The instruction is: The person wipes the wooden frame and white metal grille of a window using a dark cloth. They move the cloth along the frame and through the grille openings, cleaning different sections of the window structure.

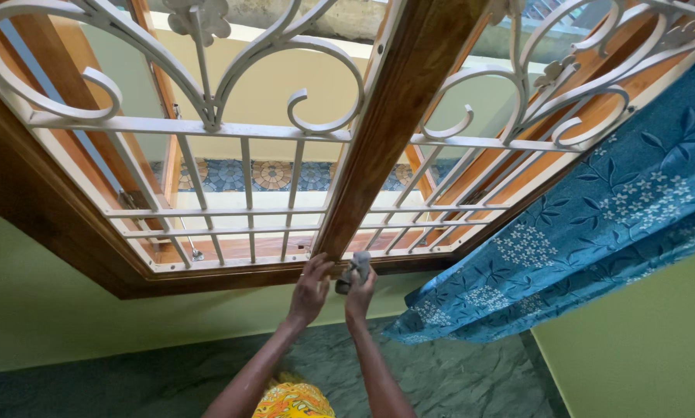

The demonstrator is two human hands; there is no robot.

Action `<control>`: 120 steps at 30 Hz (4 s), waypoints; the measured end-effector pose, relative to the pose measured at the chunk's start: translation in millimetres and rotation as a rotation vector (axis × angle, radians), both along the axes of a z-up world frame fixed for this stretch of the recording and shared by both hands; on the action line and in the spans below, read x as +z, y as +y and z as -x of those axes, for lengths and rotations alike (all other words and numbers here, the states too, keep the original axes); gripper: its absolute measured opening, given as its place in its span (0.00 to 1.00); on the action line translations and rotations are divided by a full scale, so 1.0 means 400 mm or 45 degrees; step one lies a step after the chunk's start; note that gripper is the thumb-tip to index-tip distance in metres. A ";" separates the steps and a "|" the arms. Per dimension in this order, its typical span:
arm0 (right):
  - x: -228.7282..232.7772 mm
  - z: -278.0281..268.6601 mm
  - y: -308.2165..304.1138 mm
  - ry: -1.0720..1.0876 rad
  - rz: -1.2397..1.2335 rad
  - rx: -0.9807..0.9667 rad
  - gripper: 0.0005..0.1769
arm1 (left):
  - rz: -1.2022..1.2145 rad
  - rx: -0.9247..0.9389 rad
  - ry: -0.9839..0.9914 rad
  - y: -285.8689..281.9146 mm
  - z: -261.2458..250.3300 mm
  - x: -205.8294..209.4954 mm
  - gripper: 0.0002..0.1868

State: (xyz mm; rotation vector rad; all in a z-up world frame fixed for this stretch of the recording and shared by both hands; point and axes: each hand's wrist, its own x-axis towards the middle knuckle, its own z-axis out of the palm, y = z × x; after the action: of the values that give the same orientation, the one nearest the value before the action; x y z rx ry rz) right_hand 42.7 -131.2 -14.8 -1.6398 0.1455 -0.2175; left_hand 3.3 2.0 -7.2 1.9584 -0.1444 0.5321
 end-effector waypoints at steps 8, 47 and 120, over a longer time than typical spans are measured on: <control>0.054 0.017 -0.090 0.001 -1.088 0.533 0.21 | 0.952 -0.433 0.471 -0.034 -0.065 0.014 0.17; 0.754 -0.189 -0.087 -1.278 0.900 0.551 0.09 | -0.682 0.705 -1.139 -0.179 -0.160 0.327 0.17; 1.071 -0.486 0.047 -1.652 1.336 -0.382 0.34 | -0.547 0.549 -1.159 -0.073 -0.394 1.118 0.30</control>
State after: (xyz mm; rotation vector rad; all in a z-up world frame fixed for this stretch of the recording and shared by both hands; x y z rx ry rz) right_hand 237.2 -112.3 413.6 -2.1218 -0.8483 -1.7456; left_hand 161.0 -27.3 440.2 2.0091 -0.4354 1.7793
